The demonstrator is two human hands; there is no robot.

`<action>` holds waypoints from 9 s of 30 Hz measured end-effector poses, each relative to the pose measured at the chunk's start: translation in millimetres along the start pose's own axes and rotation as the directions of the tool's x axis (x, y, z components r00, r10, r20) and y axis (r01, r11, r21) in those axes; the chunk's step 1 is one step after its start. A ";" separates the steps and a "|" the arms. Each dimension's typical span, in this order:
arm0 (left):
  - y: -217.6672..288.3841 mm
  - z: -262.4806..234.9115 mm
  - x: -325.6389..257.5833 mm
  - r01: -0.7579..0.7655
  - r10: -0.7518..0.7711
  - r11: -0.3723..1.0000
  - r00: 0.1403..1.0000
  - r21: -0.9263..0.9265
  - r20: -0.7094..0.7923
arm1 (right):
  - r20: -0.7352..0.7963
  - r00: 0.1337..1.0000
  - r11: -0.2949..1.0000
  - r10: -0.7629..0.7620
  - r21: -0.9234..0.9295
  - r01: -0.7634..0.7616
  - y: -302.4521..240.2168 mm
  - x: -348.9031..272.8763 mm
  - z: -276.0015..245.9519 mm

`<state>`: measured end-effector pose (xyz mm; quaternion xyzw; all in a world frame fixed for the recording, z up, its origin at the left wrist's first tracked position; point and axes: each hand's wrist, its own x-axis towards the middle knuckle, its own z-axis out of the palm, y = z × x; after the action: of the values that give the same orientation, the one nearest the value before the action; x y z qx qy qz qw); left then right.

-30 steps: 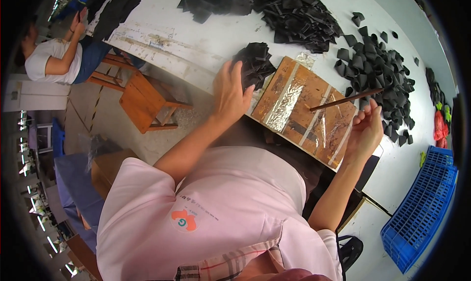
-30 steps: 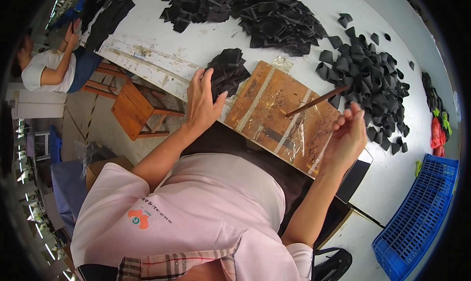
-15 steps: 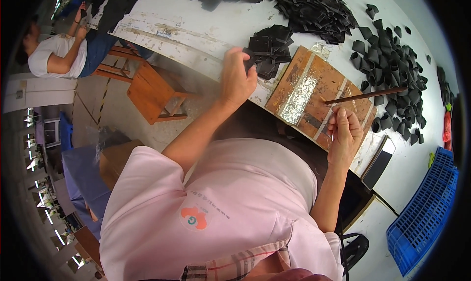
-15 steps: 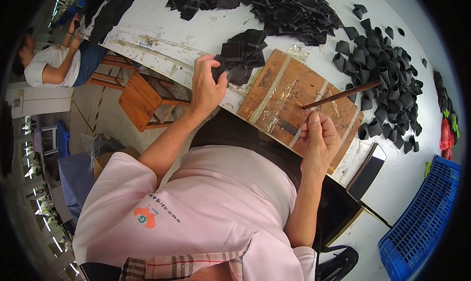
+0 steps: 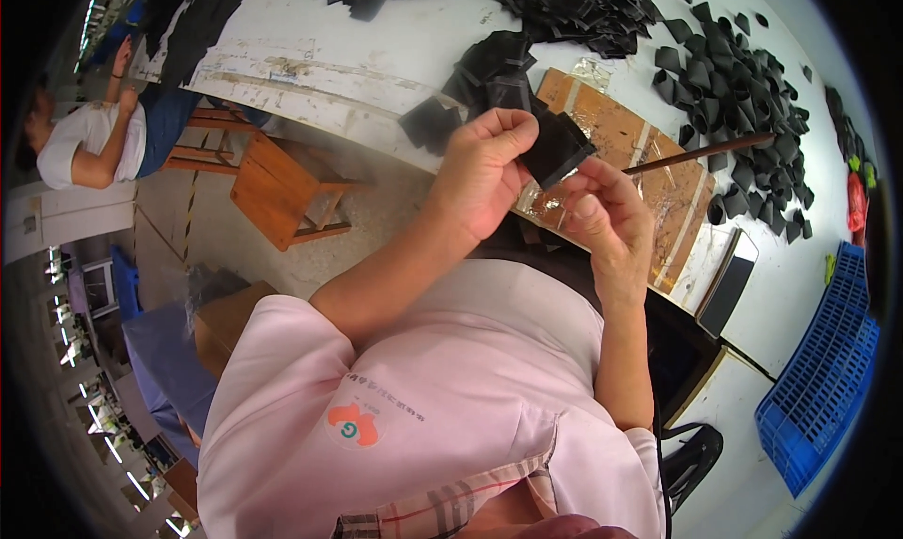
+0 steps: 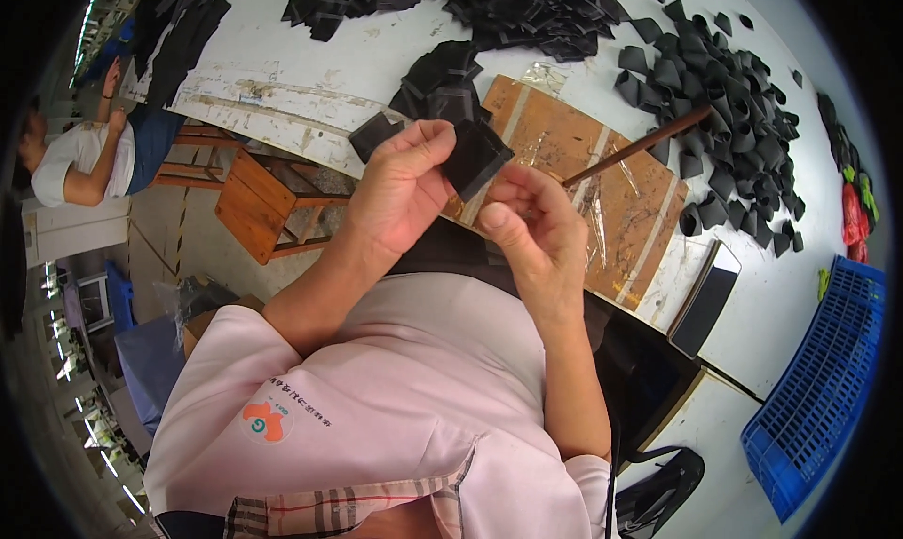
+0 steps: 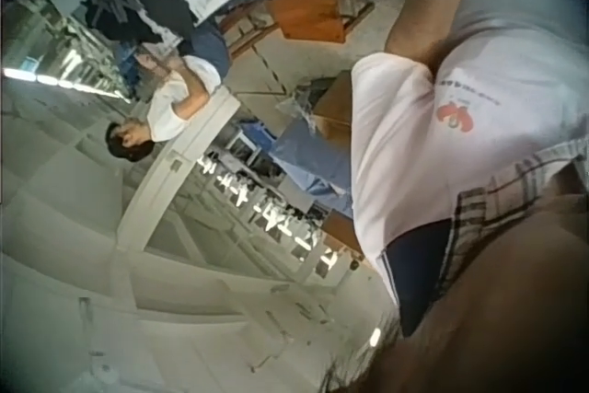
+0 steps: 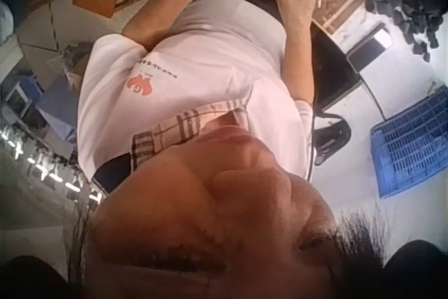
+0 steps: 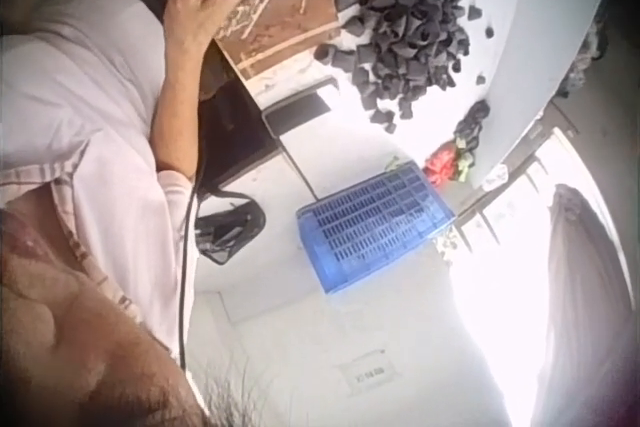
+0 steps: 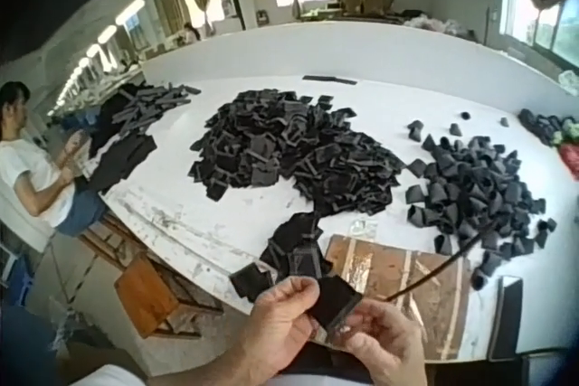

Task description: Assembling or trimming small black plastic components manually at a factory workbench using a small applicator tool.

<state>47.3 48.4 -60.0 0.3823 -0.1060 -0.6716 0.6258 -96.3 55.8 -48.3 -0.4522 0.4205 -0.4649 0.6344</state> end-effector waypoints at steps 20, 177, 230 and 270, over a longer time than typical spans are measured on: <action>-5.8 27.8 -12.7 -0.197 0.062 0.931 0.915 0.306 0.399 | 0.270 0.878 0.509 -0.394 -0.731 0.454 -31.1 2.6 -39.2; 11.5 98.8 17.0 0.023 -0.089 0.990 0.871 0.140 0.484 | 0.179 0.980 0.992 -0.090 -0.071 0.104 -91.9 52.3 -60.3; 17.2 94.8 29.8 -0.620 0.287 0.730 0.661 0.288 0.693 | 0.074 0.755 0.527 -0.651 -0.672 0.520 -84.7 30.0 -45.4; -3.4 7.2 39.1 -0.560 0.549 -0.179 0.625 0.809 0.555 | -0.089 0.996 0.859 -0.015 -0.511 -0.033 -2.7 -5.8 -50.3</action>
<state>42.9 10.6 -72.1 0.5928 -0.6621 -0.0940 0.4488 -146.1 51.8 -56.9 -0.5811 0.5590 -0.3535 0.4742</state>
